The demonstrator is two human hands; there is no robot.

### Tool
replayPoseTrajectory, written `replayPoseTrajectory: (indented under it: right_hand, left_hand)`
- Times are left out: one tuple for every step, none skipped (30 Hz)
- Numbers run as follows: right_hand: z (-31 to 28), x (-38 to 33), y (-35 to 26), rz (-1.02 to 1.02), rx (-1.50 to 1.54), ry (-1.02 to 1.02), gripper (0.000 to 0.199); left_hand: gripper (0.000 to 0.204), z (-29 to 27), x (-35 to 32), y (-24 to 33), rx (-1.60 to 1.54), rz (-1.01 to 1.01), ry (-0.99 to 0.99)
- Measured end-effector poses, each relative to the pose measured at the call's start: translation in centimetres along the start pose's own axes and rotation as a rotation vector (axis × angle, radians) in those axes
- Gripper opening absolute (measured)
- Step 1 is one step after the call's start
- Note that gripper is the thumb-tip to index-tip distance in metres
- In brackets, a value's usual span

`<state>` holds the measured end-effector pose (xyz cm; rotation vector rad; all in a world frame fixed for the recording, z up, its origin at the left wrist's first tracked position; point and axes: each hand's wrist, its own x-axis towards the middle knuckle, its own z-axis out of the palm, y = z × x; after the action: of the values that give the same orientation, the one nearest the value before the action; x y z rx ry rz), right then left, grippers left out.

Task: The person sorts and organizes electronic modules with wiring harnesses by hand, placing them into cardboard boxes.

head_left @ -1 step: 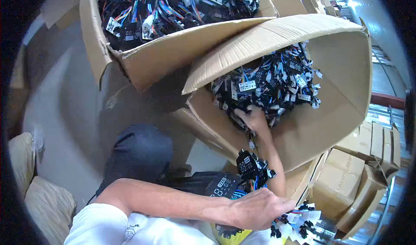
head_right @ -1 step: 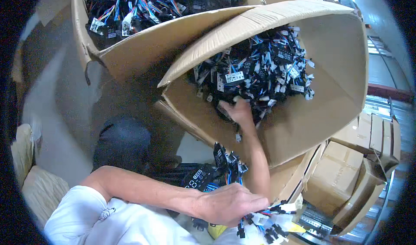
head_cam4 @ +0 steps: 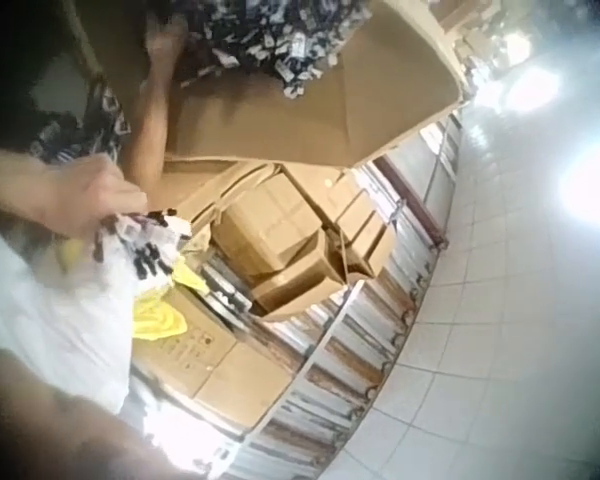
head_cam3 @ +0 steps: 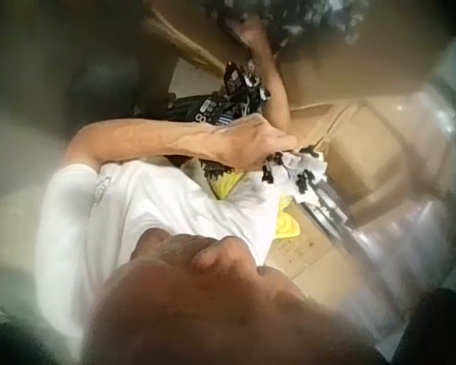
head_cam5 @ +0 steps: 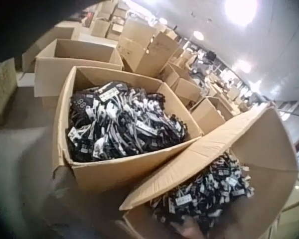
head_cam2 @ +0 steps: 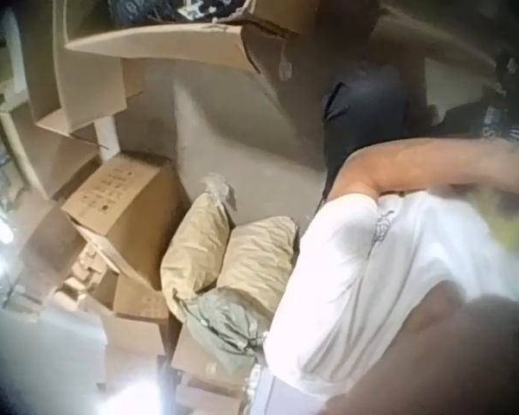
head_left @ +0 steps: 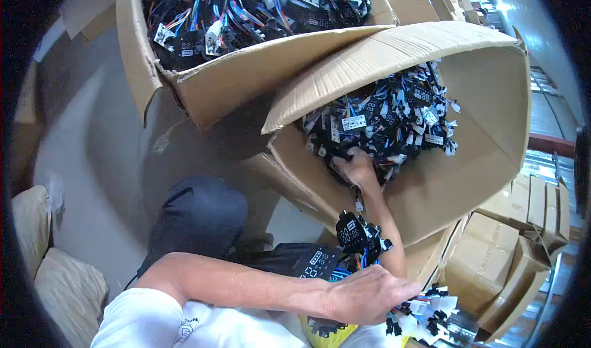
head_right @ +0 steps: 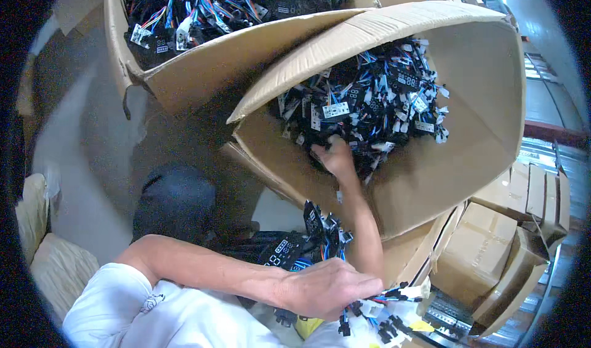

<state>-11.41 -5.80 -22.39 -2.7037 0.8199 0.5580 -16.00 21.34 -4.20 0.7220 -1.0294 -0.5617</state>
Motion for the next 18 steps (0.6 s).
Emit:
replayPoseTrajectory:
  right_hand:
    - [1.0,0.8,1.9,0.01,-0.014,0.01,0.056]
    - [1.7,1.7,3.5,0.05,0.177,0.055,0.06]
    - [2.5,2.3,4.0,0.082,0.381,0.085,0.064]
    - [3.8,3.0,2.6,0.068,0.395,0.066,0.064]
    - [5.4,3.5,0.3,0.172,0.508,0.072,0.066]
    - [6.5,3.8,-1.7,0.283,0.613,0.078,0.071]
    - [4.5,3.0,-3.8,0.269,0.598,-0.085,0.08]
    - [4.6,3.4,-3.5,0.271,0.593,-0.08,0.08]
    - [5.1,3.9,-2.5,0.203,0.299,-0.048,0.077]
    - [5.0,4.0,-1.9,0.14,0.001,-0.014,0.074]
    - [2.8,2.9,-0.3,0.205,0.224,-0.076,0.069]
    - [-0.2,1.6,2.7,0.264,0.438,-0.13,0.063]
    - [-2.4,0.2,2.1,0.271,0.655,-0.131,0.057]
    - [-3.6,-1.0,-2.5,0.258,0.898,-0.191,0.052]
    - [-7.0,-3.2,-3.8,0.207,0.827,-0.023,0.052]
    - [-11.9,-5.9,-1.2,0.18,0.773,0.17,0.055]
    - [-14.6,-7.9,-0.6,0.137,0.715,0.241,0.059]
    - [-15.2,-9.3,-2.0,0.144,0.617,0.234,0.055]
  left_hand:
    - [0.039,0.2,0.4,0.2,-0.007,0.02,0.007]
    - [0.04,0.3,0.9,0.5,-0.01,0.041,0.016]
    - [0.04,0.4,1.0,0.4,-0.006,0.031,0.016]
    - [0.04,0.1,0.8,0.2,0.012,0.013,0.026]
    - [0.04,-0.3,0.5,-0.3,0.026,0.002,0.049]
    - [0.04,-0.6,0.2,-0.8,0.035,-0.005,0.071]
    - [0.04,-0.7,0.3,-0.6,0.035,-0.002,0.071]
    - [0.04,-0.9,0.4,-0.5,0.023,-0.022,0.061]
    - [0.04,-0.9,0.6,-0.2,0.007,-0.038,0.05]
    - [0.04,-0.7,0.8,0.0,-0.005,-0.023,0.047]
    - [0.038,-0.5,1.1,0.4,-0.035,-0.025,0.046]
    - [0.037,-0.2,1.6,0.9,-0.067,-0.017,0.05]
    - [0.037,-0.5,1.3,0.2,-0.047,-0.036,0.07]
    - [0.038,-1.8,0.1,-1.2,0.01,-0.126,0.088]
    - [0.039,-1.9,0.3,-1.2,0.007,-0.148,0.073]
    - [0.039,-1.5,1.5,-0.3,-0.031,-0.097,0.059]
    - [0.044,-2.3,2.1,0.3,-0.104,-0.126,0.097]
    - [0.049,-3.3,2.0,0.1,-0.161,-0.188,0.146]
